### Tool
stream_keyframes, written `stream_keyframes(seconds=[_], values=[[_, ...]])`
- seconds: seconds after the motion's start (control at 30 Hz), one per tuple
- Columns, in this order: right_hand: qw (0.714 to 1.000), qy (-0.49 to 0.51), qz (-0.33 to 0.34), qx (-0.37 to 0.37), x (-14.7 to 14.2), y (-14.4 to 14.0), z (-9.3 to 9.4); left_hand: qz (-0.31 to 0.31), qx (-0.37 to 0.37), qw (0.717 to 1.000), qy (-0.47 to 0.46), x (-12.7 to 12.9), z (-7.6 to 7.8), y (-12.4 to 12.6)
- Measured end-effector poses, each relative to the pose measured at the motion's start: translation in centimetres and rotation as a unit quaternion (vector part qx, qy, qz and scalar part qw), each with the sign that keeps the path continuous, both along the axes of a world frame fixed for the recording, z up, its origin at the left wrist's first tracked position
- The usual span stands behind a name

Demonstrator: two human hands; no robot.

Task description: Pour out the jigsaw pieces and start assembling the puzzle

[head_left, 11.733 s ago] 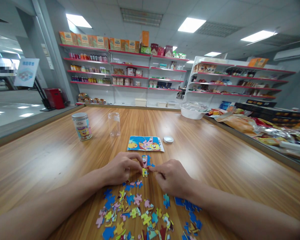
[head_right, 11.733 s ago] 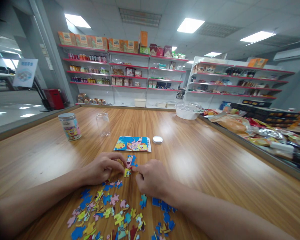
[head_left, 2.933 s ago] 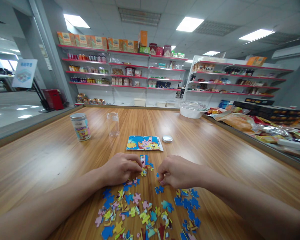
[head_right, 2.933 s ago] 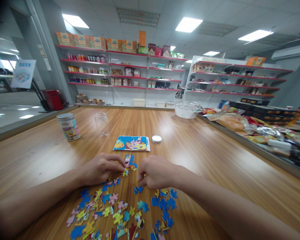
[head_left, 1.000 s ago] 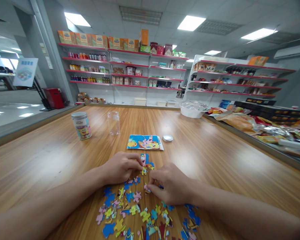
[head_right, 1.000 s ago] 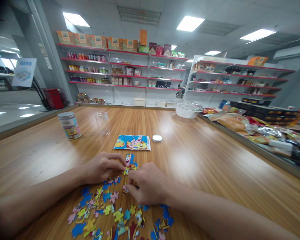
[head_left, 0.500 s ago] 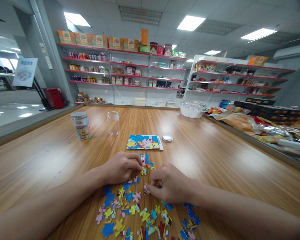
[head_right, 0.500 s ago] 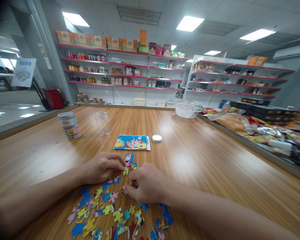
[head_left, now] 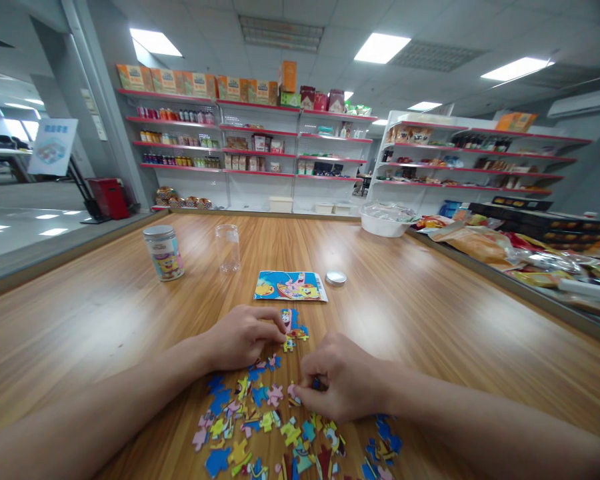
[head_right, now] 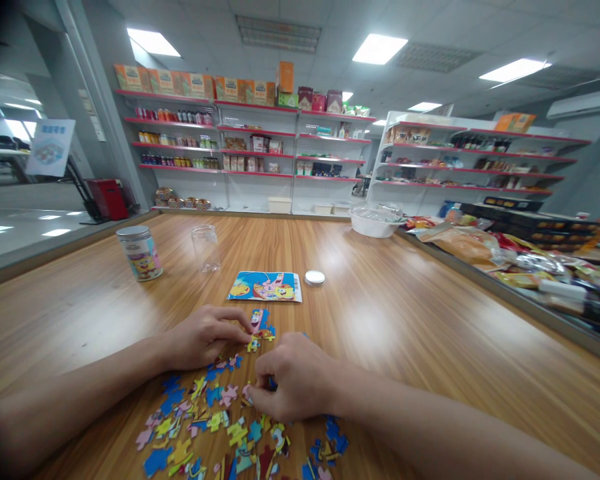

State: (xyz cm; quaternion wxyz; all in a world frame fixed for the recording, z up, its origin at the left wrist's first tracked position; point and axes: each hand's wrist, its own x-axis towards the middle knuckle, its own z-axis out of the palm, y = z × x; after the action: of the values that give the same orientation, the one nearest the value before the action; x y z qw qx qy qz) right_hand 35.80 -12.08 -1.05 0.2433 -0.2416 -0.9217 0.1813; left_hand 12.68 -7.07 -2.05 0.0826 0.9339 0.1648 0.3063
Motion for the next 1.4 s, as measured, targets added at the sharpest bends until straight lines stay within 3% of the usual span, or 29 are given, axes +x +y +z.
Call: stream_keyframes(seconds=[0.4, 0.63, 0.97, 1.13, 1.27, 1.4], values=[[0.999, -0.016, 0.024, -0.014, 0.1, -0.1, 0.8, -0.002, -0.010, 1.000, -0.004, 0.1, -0.2, 0.1], [0.993, 0.000, 0.004, 0.114, 0.0, -0.4, 0.2, -0.004, 0.000, 1.000, -0.013, 0.1, -0.3, 0.0], [0.991, -0.027, 0.065, 0.116, -0.1, -1.0, -0.1, -0.005, 0.000, 1.000, -0.018, 0.2, -0.2, 0.0], [0.984, -0.004, 0.090, 0.156, 0.4, 0.0, -0.1, 0.000, 0.002, 1.000, -0.012, 0.2, -0.1, 0.0], [0.993, 0.013, 0.096, 0.071, 1.1, 0.7, 1.0, 0.002, -0.001, 1.000, -0.001, 0.2, 0.1, -0.1], [0.981, -0.141, 0.102, -0.090, 1.8, 0.9, 3.9, 0.000, 0.001, 1.000, 0.002, 0.1, 0.2, -0.2]])
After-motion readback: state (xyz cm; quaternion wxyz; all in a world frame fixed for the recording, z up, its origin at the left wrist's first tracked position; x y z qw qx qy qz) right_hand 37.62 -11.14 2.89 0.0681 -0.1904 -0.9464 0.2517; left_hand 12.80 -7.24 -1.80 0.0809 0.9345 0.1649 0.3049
